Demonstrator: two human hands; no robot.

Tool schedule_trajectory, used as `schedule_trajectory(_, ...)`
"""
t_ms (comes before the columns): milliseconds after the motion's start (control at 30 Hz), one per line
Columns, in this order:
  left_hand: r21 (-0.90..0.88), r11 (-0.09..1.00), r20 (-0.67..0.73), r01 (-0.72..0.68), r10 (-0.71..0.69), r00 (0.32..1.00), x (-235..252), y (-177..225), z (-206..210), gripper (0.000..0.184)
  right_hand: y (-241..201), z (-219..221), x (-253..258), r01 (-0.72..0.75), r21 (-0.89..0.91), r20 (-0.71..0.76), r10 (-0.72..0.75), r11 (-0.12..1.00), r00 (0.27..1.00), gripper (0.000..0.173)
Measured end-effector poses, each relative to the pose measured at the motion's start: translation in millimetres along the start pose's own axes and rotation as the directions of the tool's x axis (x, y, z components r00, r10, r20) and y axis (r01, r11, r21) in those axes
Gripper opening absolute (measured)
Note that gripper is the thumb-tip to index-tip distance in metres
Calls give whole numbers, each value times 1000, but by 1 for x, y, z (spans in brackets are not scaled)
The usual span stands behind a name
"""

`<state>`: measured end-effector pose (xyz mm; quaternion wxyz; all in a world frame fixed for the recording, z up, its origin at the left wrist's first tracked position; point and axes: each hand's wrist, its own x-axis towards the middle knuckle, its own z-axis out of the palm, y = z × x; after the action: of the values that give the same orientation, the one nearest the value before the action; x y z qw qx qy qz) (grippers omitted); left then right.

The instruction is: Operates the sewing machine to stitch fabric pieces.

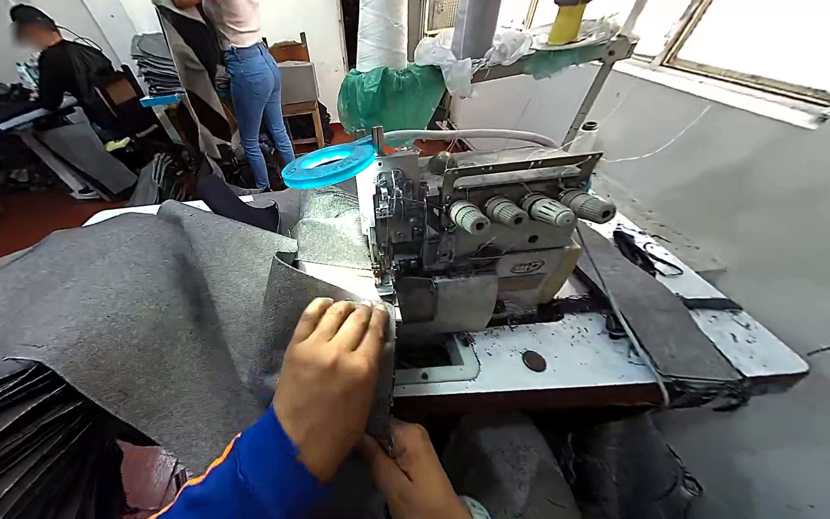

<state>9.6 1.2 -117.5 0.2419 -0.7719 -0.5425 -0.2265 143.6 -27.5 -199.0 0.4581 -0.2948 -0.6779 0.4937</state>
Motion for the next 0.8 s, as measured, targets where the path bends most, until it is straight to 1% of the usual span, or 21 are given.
schedule_trajectory(33,-6,1000,25,18,-18,1000,0,2,1,30,0,-3,4,39,-15,-14,-39,999,999,22)
schedule_trajectory(100,-59,998,25,28,-26,999,2,-1,9,29,-4,-10,14,69,-24,-44,-70,997,997,29)
schedule_trajectory(167,-156,987,29,36,-32,999,8,-8,12,26,-12,-17,25,52,3,-60,-51,999,997,35)
schedule_trajectory(233,-242,968,54,61,-50,997,11,-12,6,26,-18,-26,36,37,69,-43,-34,997,998,36)
schedule_trajectory(300,-263,964,13,35,-33,999,10,-9,-7,26,-20,-33,43,45,111,-5,-45,993,999,36)
schedule_trajectory(367,-295,955,-16,-27,23,1000,8,-2,-21,24,-21,-37,47,50,71,3,-51,996,999,37)
schedule_trajectory(400,-316,947,-8,-55,55,998,6,1,-27,27,-22,-37,48,60,45,-2,-60,997,998,38)
schedule_trajectory(433,-334,939,-1,-82,87,996,3,3,-30,33,-22,-38,48,67,37,-9,-67,997,998,38)
schedule_trajectory(533,-317,931,-11,-181,187,982,-10,-1,-26,64,-22,-35,49,113,-16,-55,-114,993,992,38)
schedule_trajectory(567,-292,933,-3,-211,219,976,-12,-5,-24,71,-20,-32,50,150,-71,-77,-155,986,985,39)
schedule_trajectory(633,-241,938,23,-251,264,964,-16,-10,-21,74,-18,-27,50,197,-188,-96,-217,962,971,40)
schedule_trajectory(667,-214,940,31,-265,277,960,-17,-14,-20,69,-18,-25,51,201,-218,-100,-227,955,969,40)
schedule_trajectory(700,-183,943,27,-279,288,957,-17,-17,-18,57,-19,-24,52,194,-226,-107,-223,954,969,39)
schedule_trajectory(733,-153,945,13,-289,295,955,-16,-21,-15,40,-19,-23,53,175,-212,-113,-202,962,973,39)
schedule_trajectory(767,-129,946,-9,-297,299,954,-14,-24,-13,28,-19,-21,53,148,-183,-117,-171,972,978,39)
schedule_trajectory(800,-127,944,-29,-305,304,952,-11,-28,-12,25,-20,-20,55,121,-157,-117,-140,980,983,40)
